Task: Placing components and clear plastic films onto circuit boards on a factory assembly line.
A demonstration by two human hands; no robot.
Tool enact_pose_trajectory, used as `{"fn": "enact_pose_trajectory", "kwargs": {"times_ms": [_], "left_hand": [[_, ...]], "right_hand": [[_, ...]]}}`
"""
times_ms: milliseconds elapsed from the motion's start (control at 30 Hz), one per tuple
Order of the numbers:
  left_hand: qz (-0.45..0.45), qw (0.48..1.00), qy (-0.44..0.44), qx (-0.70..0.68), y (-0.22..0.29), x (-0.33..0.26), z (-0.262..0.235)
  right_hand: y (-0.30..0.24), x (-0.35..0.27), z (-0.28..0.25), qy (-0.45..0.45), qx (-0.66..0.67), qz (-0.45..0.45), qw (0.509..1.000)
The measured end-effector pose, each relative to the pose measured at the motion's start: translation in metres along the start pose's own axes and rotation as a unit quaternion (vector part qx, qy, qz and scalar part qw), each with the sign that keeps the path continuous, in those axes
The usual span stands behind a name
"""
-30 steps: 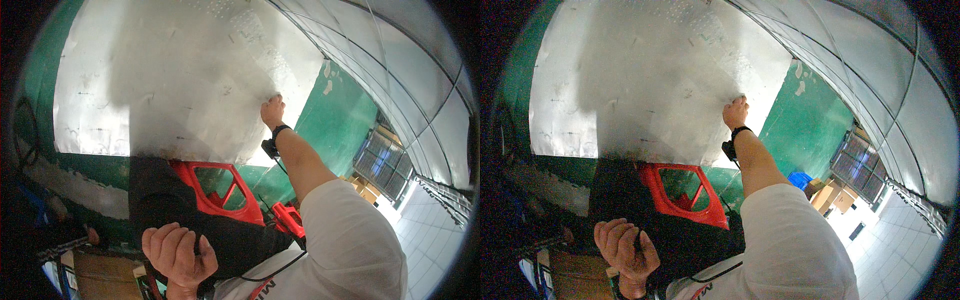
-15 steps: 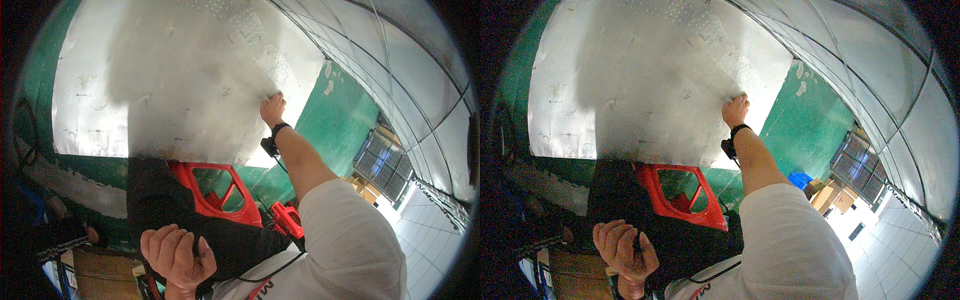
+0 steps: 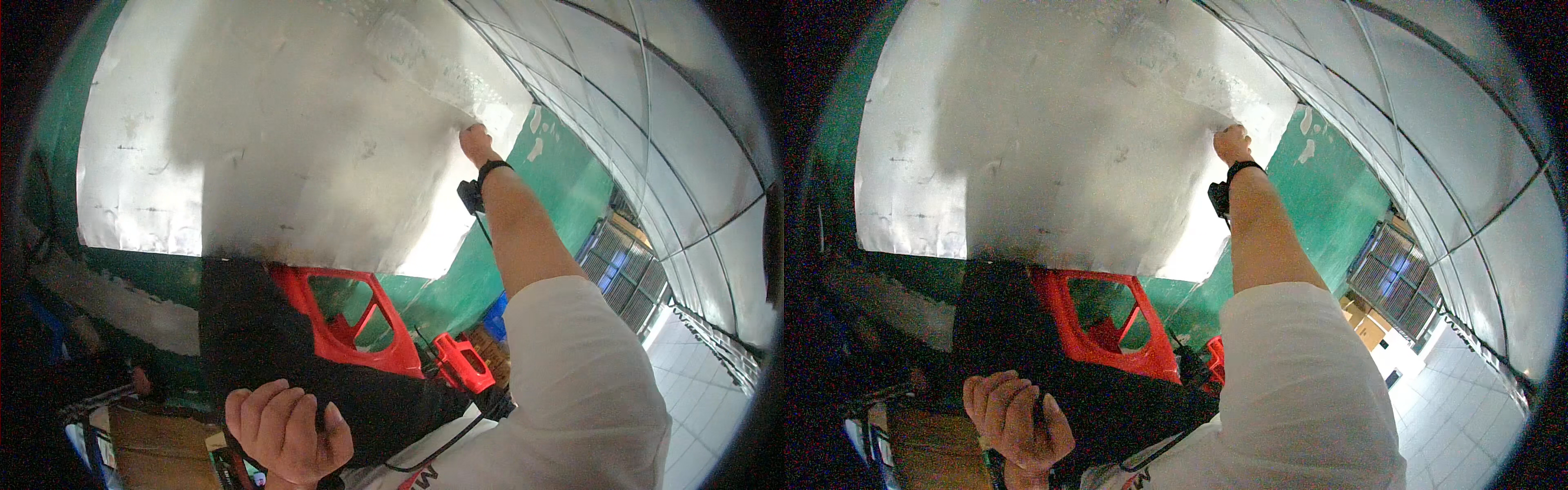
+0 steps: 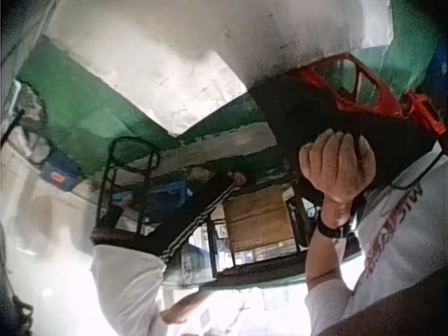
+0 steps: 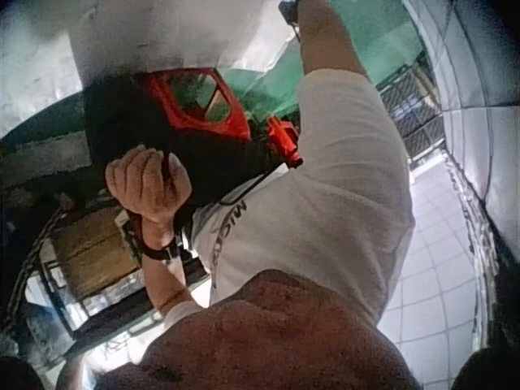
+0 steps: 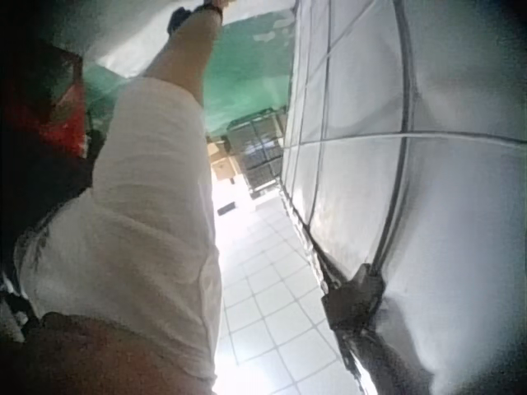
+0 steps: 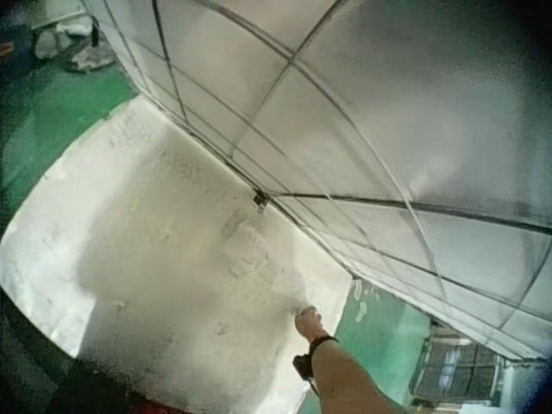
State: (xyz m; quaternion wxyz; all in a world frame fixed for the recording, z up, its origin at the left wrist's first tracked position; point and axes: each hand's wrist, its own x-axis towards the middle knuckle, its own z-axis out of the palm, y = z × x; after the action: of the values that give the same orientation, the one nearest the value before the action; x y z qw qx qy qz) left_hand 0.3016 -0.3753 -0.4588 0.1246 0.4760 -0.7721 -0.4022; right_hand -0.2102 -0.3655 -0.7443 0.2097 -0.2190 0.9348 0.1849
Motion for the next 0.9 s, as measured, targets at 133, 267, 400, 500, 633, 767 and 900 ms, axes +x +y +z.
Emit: {"fn": "enact_pose_trajectory", "kwargs": {"times_ms": [133,267,400,500,633,767,900], "left_hand": [[0.0,1.0,0.003,0.019,-0.002,-0.004,-0.002],[0.011,1.0,0.015,0.016,-0.001,-0.002,0.0],[0.014,1.0,0.015,0.009,0.0,0.0,0.0],[-0.003,1.0,-0.011,0.016,-0.005,-0.004,-0.002],[0.001,1.0,0.002,0.003,-0.003,-0.002,0.0],[0.006,1.0,0.008,0.008,-0.004,-0.001,0.002],[0.018,0.999,0.032,0.007,-0.005,-0.001,0.002]], "right_hand": [[-0.004,0.009,0.0,-0.127,-0.148,-0.186,0.963],[0.0,0.019,0.002,-0.1,-0.125,-0.211,0.964],[0.017,0.027,-0.007,-0.065,-0.105,-0.226,0.966],[-0.01,-0.039,0.039,0.047,0.085,-0.077,0.992],[-0.038,-0.114,0.065,0.141,0.161,-0.078,0.974],[-0.071,-0.171,0.081,0.017,0.175,-0.169,0.97],[-0.103,-0.197,0.089,0.051,0.146,-0.269,0.951]]}}
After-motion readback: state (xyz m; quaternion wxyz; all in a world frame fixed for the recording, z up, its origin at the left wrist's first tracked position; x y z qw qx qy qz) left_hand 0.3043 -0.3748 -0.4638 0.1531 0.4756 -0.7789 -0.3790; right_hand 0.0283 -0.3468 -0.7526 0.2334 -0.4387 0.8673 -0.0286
